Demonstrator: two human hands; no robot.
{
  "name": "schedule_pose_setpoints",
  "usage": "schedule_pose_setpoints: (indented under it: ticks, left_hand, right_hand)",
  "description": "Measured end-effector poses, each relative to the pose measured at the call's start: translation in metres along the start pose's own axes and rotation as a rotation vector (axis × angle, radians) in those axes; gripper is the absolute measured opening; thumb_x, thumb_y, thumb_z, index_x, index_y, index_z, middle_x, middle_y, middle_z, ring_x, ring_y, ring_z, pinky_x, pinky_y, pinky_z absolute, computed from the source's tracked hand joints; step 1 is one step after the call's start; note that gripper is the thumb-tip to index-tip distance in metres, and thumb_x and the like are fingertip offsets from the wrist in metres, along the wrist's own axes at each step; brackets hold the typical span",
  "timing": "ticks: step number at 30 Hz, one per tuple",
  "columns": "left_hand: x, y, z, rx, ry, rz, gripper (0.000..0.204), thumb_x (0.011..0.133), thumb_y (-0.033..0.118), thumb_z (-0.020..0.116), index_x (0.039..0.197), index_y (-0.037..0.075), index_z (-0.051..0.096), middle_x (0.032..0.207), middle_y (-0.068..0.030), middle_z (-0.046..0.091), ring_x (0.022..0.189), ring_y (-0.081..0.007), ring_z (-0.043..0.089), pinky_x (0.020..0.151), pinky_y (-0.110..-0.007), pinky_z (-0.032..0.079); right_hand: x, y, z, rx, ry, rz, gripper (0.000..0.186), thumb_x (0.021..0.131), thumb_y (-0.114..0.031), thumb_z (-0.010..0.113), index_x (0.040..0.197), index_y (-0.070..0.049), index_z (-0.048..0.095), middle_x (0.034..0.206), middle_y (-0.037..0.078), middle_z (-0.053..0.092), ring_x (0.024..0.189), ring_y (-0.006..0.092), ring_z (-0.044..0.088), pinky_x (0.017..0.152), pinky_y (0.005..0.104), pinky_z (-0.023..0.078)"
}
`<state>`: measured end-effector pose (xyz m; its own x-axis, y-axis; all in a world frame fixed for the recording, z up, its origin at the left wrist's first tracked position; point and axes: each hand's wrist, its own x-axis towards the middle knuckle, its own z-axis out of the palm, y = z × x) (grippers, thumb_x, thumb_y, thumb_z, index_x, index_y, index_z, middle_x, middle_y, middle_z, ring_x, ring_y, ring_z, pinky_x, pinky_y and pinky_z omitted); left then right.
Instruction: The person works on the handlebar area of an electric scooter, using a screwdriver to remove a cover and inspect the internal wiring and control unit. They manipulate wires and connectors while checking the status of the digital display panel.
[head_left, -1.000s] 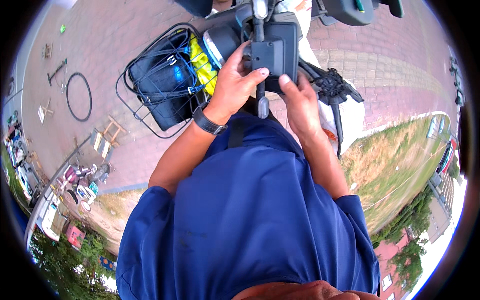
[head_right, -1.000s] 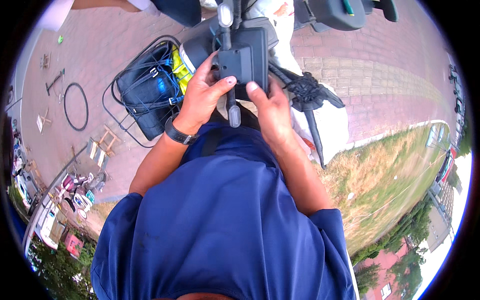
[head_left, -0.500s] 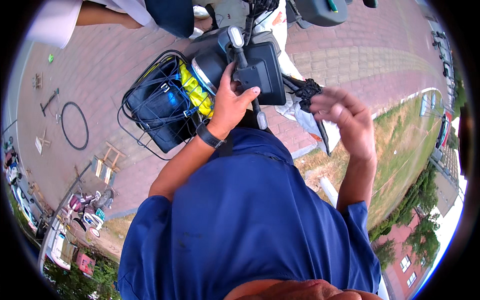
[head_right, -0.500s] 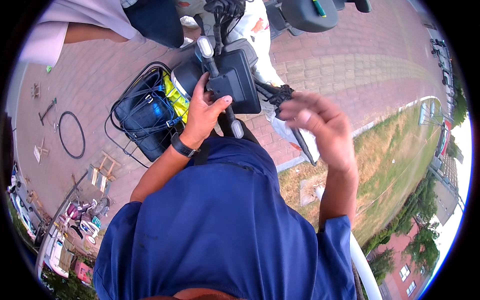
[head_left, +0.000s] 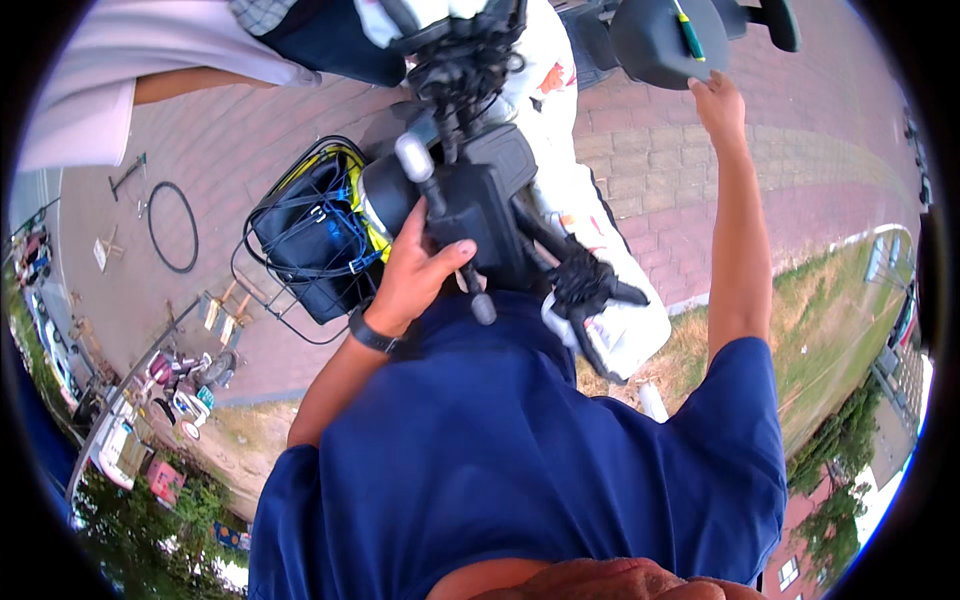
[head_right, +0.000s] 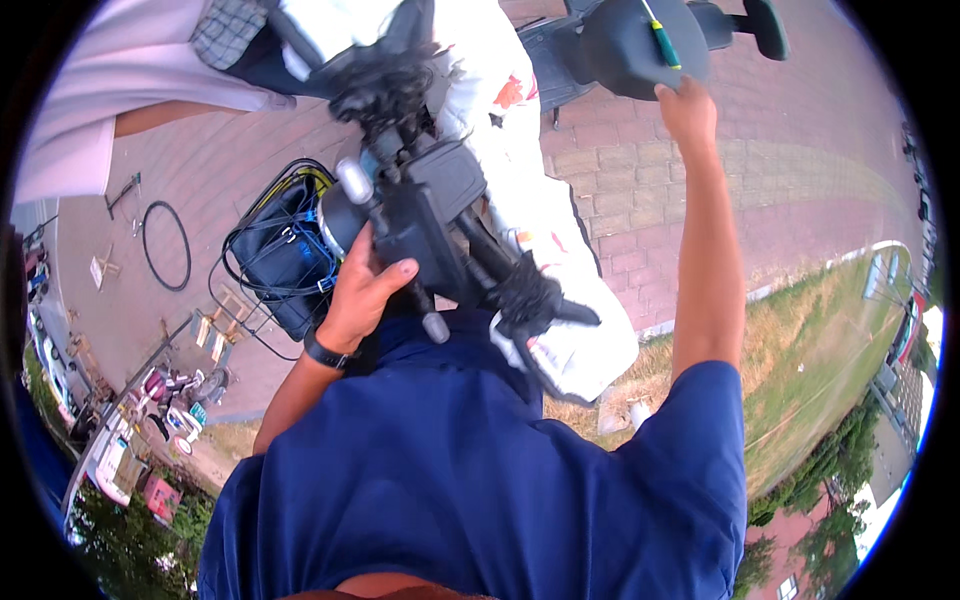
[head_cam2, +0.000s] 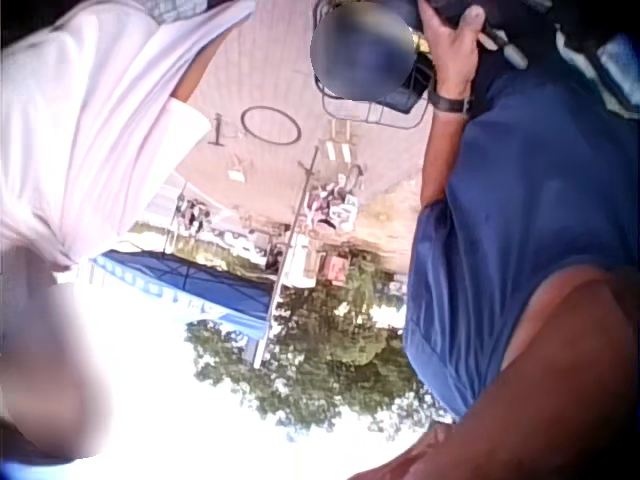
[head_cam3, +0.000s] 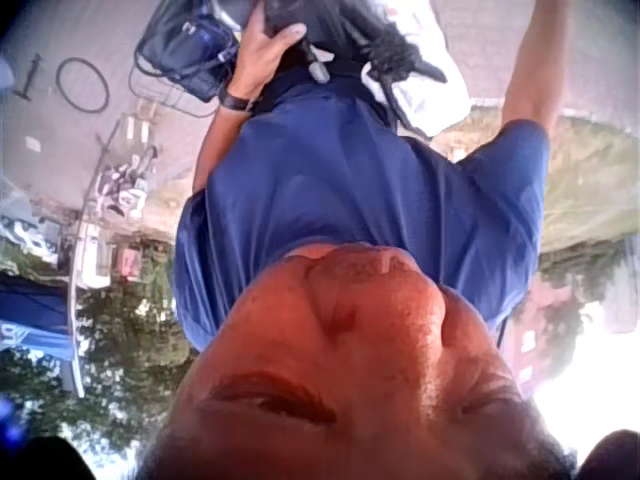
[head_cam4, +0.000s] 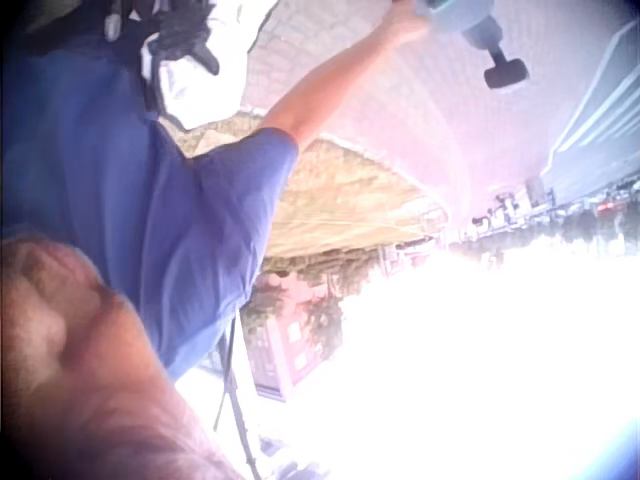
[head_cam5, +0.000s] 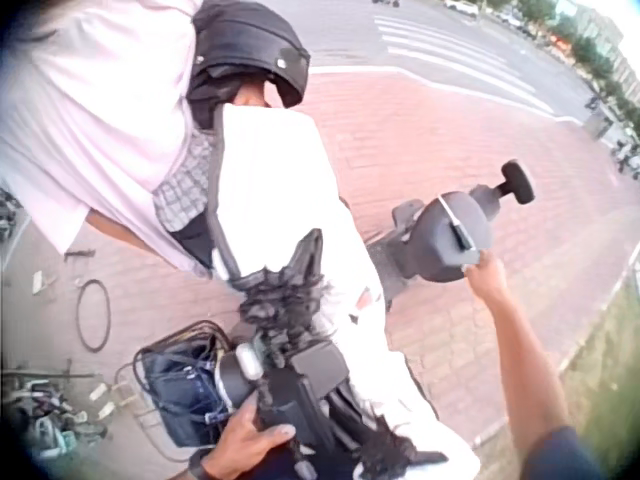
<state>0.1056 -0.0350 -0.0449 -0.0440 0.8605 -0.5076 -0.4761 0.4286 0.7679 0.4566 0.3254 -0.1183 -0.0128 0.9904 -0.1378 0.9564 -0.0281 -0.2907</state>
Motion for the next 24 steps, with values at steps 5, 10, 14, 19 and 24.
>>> schedule_pose_setpoints:
  ticks: [5, 10, 14, 19, 24]
  left_hand:
    - [-0.005, -0.002, 0.001, 0.027, 0.094, -0.053, 0.078, 0.093, 0.010, 0.074, 0.157, -0.002, 0.030, 0.146, -0.0117, 0.052, 0.133, -0.0221, 0.053, 0.114, -0.038, 0.040]
    - [-0.010, -0.017, -0.002, 0.045, 0.136, -0.069, 0.088, 0.091, 0.019, 0.078, 0.159, 0.000, 0.026, 0.142, -0.0138, 0.055, 0.129, -0.0249, 0.057, 0.112, -0.040, 0.042]
    - [-0.004, -0.010, 0.003, 0.081, 0.147, -0.074, 0.093, 0.091, 0.024, 0.079, 0.160, -0.002, 0.023, 0.145, -0.0150, 0.052, 0.132, -0.0261, 0.054, 0.114, -0.041, 0.040]
    - [-0.005, -0.005, 0.013, 0.060, 0.159, 0.029, 0.090, 0.092, 0.015, 0.077, 0.161, -0.002, 0.021, 0.147, -0.0117, 0.052, 0.134, -0.0204, 0.051, 0.114, -0.037, 0.040]
    - [-0.009, -0.015, 0.000, 0.067, 0.169, 0.066, 0.094, 0.089, 0.019, 0.081, 0.159, -0.005, 0.024, 0.138, -0.0128, 0.057, 0.123, -0.0190, 0.058, 0.107, -0.034, 0.047]
  right_hand:
    - [0.106, 0.052, 0.068, -0.140, 0.109, -0.037, 0.068, 0.087, -0.040, 0.070, 0.140, 0.000, 0.057, 0.126, 0.028, 0.067, 0.119, 0.0463, 0.062, 0.102, 0.0494, 0.049]
    - [0.156, 0.073, 0.112, -0.273, 0.043, -0.043, 0.050, 0.092, -0.042, 0.067, 0.127, -0.006, 0.064, 0.115, 0.026, 0.071, 0.112, 0.0445, 0.066, 0.095, 0.0528, 0.052]
    - [0.164, 0.100, 0.113, -0.302, 0.096, -0.023, 0.048, 0.091, -0.049, 0.066, 0.114, -0.007, 0.071, 0.110, 0.025, 0.072, 0.106, 0.0456, 0.067, 0.090, 0.0543, 0.053]
    - [0.108, 0.087, 0.088, 0.138, -0.122, 0.056, 0.047, 0.090, -0.047, 0.065, 0.099, -0.002, 0.073, 0.086, 0.012, 0.074, 0.082, 0.0271, 0.072, 0.078, 0.0394, 0.053]
    - [-0.010, 0.050, 0.013, 0.535, -0.223, 0.095, 0.031, 0.098, -0.031, 0.067, 0.101, 0.000, 0.072, 0.079, 0.004, 0.066, 0.070, 0.0105, 0.060, 0.071, 0.0263, 0.051]
